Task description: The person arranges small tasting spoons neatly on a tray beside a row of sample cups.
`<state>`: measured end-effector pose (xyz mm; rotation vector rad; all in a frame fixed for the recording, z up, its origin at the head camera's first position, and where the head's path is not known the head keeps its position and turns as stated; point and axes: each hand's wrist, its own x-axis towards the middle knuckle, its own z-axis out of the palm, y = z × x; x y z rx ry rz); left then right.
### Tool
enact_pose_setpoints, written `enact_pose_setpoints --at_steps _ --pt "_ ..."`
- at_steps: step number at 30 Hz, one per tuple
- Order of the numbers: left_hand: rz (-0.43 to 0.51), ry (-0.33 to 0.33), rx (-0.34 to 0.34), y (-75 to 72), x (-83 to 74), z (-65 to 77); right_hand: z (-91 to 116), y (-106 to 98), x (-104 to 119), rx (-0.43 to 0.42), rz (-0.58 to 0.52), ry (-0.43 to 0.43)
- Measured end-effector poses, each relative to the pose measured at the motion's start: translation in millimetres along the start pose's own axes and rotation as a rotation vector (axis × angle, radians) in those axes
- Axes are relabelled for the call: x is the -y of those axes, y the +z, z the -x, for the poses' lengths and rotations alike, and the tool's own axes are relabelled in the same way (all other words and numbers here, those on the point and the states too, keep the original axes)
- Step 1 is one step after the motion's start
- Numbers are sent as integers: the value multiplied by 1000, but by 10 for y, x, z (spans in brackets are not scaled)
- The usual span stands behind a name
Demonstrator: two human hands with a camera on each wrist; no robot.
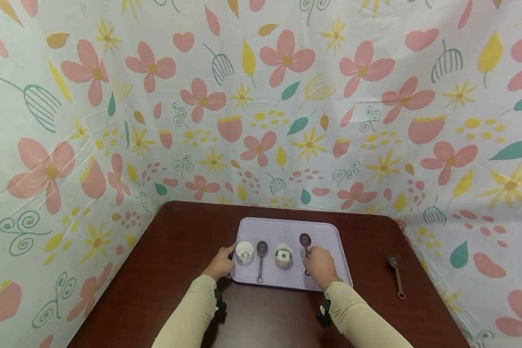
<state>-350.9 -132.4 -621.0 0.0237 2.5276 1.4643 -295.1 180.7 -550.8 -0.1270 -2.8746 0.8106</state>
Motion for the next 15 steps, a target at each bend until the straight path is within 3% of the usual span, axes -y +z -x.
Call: enact_pose_setpoints --at_steps 15 --pt "-5 14 7 -3 16 -7 66 210 -14 30 58 -38"
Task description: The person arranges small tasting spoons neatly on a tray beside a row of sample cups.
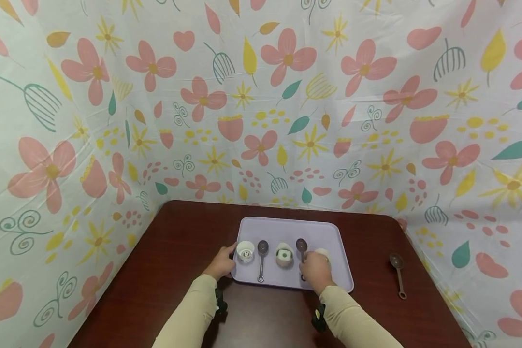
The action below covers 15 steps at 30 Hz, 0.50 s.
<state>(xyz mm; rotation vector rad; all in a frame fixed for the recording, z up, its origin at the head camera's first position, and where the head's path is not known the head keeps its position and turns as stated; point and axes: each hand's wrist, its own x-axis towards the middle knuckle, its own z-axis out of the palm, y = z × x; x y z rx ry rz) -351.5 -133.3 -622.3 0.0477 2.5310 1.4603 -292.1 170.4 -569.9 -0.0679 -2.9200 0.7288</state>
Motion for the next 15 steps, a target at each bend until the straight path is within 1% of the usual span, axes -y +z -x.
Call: enact_pose_setpoints --at_steps 9,12,15 --pt "1 8 -10 1 3 2 36 82 -5 19 -25 20" --pt "5 7 -8 0 10 -6 43 103 -12 6 -18 17" --pt "7 8 -6 -1 11 -5 44 134 -21 -29 3 2"
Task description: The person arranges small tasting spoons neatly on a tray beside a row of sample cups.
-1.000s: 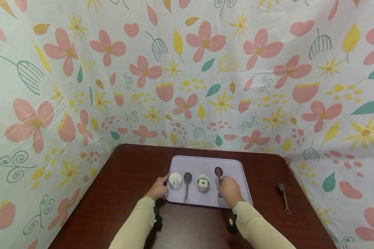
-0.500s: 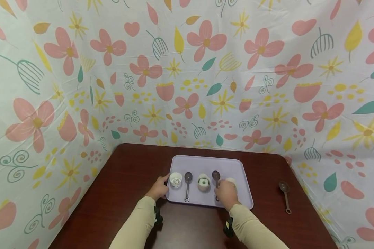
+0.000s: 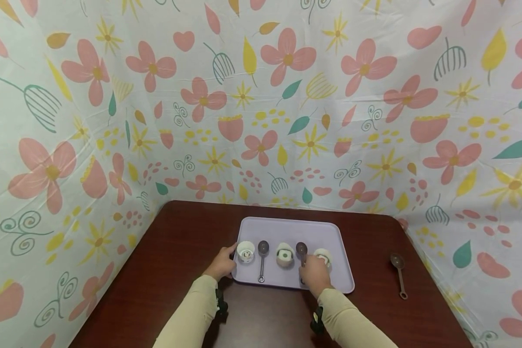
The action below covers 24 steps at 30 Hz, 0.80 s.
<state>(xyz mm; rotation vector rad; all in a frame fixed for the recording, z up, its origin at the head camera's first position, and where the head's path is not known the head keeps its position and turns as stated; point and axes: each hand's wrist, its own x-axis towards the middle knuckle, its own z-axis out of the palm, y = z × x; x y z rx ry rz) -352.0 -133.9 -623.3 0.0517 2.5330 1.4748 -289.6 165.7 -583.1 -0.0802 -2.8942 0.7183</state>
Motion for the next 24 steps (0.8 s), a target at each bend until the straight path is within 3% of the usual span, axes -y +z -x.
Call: enact_pose_setpoints --at_steps 11,24 --pt "0 2 6 -9 -6 -3 -18 113 -68 -3 10 -1" --pt "-9 6 2 3 2 1 -26 167 -64 -70 41 -22"
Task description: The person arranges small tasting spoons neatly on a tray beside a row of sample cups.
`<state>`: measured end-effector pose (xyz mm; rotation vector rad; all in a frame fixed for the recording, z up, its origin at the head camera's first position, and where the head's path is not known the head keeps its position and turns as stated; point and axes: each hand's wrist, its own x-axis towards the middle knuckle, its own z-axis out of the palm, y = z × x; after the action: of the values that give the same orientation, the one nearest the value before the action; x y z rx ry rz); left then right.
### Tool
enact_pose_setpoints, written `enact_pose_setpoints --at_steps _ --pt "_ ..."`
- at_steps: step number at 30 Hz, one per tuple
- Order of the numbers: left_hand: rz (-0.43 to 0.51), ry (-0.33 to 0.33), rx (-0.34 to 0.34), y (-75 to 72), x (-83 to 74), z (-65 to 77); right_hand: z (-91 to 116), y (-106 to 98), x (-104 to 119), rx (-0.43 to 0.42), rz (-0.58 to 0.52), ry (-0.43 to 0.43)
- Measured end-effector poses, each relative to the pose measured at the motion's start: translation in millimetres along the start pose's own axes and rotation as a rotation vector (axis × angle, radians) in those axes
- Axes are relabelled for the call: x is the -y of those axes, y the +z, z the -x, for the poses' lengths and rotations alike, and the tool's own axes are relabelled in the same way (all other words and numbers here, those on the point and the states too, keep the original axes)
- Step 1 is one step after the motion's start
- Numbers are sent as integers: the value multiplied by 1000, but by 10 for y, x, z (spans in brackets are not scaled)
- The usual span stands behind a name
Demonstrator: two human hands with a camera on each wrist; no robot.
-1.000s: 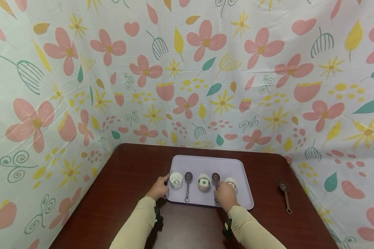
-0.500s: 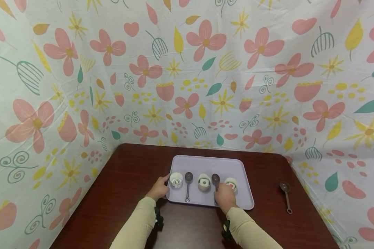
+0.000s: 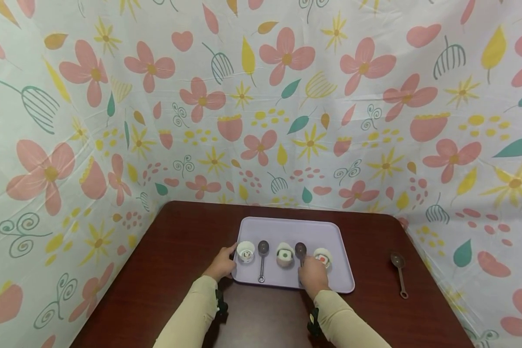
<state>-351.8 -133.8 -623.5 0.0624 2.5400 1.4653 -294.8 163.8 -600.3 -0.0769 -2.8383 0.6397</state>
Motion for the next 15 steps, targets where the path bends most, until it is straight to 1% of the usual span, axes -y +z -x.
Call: enact_pose_setpoints --at_steps 9,15 --pt "-1 -8 -3 8 2 2 -15 56 1 8 35 25" --pt "8 -22 -11 2 7 -21 -16 37 35 49 46 36"
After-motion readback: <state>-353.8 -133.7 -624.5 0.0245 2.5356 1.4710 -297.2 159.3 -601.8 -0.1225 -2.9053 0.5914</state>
